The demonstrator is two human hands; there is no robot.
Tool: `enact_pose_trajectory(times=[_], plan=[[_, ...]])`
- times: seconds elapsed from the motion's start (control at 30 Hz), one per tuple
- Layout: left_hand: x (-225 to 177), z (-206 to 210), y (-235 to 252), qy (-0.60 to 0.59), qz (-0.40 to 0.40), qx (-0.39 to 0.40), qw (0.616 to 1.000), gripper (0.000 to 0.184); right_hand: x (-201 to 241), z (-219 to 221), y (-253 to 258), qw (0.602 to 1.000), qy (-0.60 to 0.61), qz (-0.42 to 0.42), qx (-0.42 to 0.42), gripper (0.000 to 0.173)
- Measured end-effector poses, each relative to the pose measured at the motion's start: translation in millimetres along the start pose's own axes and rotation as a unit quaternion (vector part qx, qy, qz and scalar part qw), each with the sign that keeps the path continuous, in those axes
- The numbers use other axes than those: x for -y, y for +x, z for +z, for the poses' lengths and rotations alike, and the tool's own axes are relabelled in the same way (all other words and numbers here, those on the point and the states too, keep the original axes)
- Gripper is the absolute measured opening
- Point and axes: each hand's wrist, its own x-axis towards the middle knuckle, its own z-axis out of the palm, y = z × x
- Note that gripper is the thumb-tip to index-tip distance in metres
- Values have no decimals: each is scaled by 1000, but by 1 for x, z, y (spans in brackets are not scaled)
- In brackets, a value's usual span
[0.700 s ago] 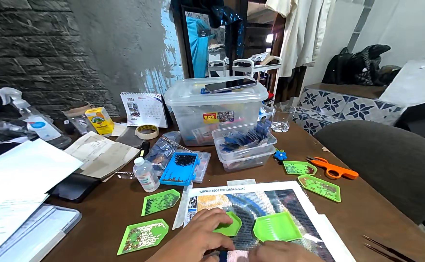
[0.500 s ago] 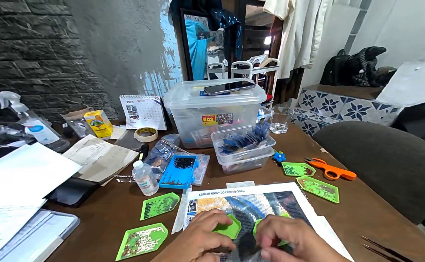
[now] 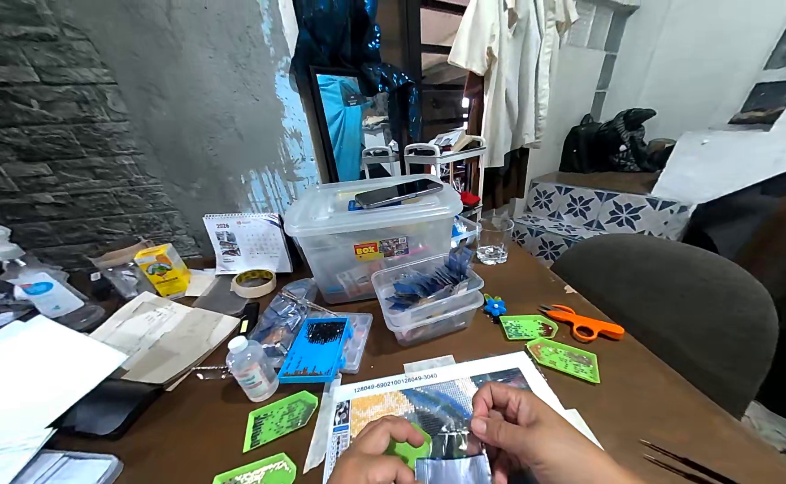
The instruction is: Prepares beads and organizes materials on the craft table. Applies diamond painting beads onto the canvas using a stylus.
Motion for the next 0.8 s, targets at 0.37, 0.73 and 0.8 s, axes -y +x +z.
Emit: enact_pose_trajectory(times=[0.37,0.73,0.8], plan=[[2,6,0,84,61,-76,992,34,2,-4,2,999,13,8,38,21],[15,-36,1,150,-44,-85,984,38,10,-30,10,998,55,-34,-12,13],[19,-40,2,189,-54,-69,978,40,12,-47,13,997,65,-31,-22,15]])
